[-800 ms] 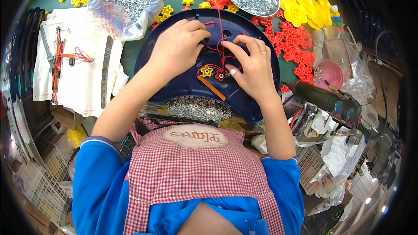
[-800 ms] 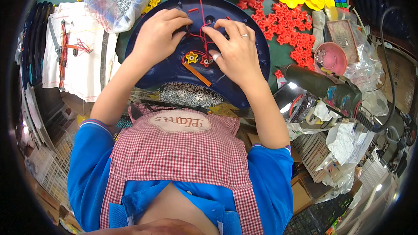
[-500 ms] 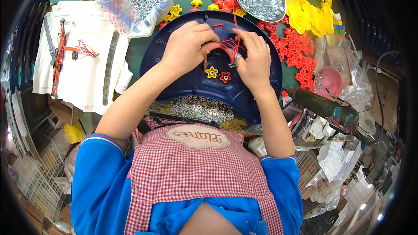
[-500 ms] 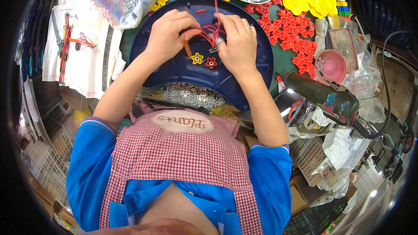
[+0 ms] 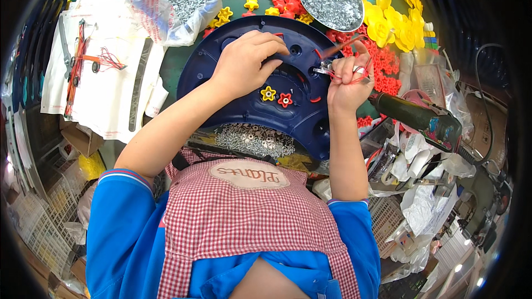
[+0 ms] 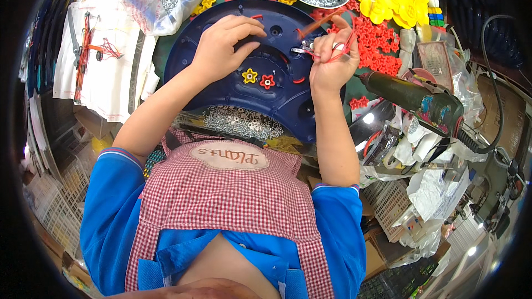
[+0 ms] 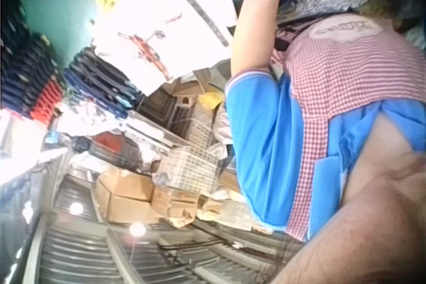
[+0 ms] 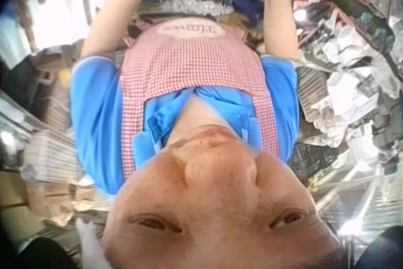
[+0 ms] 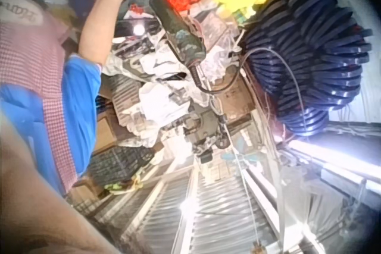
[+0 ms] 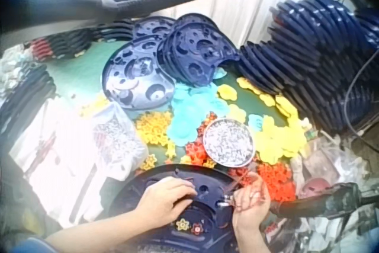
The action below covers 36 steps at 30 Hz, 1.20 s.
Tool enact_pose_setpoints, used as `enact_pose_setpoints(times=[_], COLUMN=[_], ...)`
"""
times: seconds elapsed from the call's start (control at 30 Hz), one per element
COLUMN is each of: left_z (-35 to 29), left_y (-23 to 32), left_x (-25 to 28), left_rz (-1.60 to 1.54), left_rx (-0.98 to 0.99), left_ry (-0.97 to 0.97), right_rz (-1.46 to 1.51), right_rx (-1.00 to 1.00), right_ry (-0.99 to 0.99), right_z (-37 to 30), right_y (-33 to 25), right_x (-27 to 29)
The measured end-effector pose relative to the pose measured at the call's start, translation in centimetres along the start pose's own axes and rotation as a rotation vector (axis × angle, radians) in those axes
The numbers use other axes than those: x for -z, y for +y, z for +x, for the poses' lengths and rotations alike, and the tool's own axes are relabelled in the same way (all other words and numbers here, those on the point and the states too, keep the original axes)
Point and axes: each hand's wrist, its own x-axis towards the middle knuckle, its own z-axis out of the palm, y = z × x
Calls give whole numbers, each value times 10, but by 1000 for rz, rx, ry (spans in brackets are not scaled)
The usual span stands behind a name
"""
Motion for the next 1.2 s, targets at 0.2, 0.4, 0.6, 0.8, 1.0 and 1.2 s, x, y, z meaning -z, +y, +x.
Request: enact_pose_setpoints(times=[0.2, 0.4, 0.6, 0.8, 1.0, 1.2], left_z=[1, 4, 1, -5, -47, -91], left_y=[-2, 4, 32, 35, 5, -28], left_x=[-2, 12, 48, 73, 117, 220], left_rz=[98, 32, 180, 218, 308, 793], left_rx=[-54, -33, -100, -71, 17, 288], left_ry=[-41, -112, -29, 1, 142, 406], right_rz=[125, -480, -485, -726, -1153, -2444], right_rx=[274, 411, 793, 380, -254, -103], right_ry=[-241, -178, 822, 1127, 835, 729], right_z=[-8, -59, -86, -67, -44, -68], right_y=[-71, -140, -230, -255, -278, -274], right_x=[4, 44, 142, 344, 520, 512])
